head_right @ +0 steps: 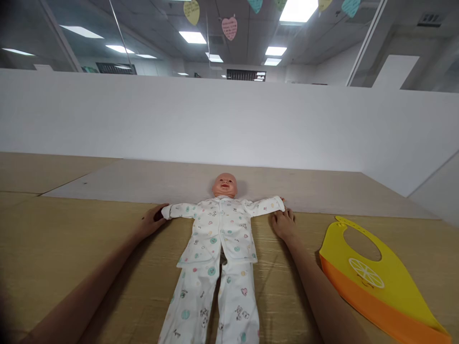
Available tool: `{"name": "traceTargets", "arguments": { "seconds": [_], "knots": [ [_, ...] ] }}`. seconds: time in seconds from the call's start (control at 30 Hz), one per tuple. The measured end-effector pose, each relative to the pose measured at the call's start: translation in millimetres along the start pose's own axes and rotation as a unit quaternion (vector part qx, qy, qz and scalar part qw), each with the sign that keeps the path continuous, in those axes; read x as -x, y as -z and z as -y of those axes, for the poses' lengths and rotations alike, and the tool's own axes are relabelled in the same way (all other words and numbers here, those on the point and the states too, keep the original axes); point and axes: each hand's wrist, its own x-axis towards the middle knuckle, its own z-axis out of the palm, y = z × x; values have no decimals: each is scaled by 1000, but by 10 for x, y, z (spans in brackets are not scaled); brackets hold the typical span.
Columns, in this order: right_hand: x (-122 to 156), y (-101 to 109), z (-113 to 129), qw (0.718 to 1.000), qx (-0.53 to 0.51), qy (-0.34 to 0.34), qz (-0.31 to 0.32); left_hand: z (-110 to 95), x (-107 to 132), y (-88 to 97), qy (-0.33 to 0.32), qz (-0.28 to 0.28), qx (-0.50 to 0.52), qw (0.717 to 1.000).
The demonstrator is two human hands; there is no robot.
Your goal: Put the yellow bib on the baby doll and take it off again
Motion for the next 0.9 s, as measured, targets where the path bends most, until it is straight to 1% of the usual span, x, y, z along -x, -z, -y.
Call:
{"name": "traceTargets", "arguments": {
  "seconds": [0.1, 0.23, 0.37, 0.47, 0.63, 0.73, 0.8, 0.9],
  "knots": [
    [20, 30, 9, 1000, 9, 19, 7, 33, -16, -38, -21, 4, 23, 1000],
    [34, 24, 16, 1000, 13, 15, 2, 28, -30, -70, -30, -12, -26, 999],
    [38, 10, 16, 1000, 21, 16, -2, 40, -36, -99, -6, -28, -55, 998],
    [59, 35, 36, 999, 32, 24, -17, 34, -31, -93, 18, -36, -66, 997],
    [140, 116, 122, 997, 67, 5, -50, -70, -12, -15, 37, -24, -75, 996],
    [191, 168, 167, 993, 90, 19, -71, -120, -5, 28, 41, -24, -73, 996],
    [219, 206, 189, 992, 104, 25, -71, -119, -5, 36, 40, -26, -69, 996],
    [251, 272, 219, 991, 120, 36, -45, -77, -15, 18, 39, -31, -68, 996]
  ]
}}
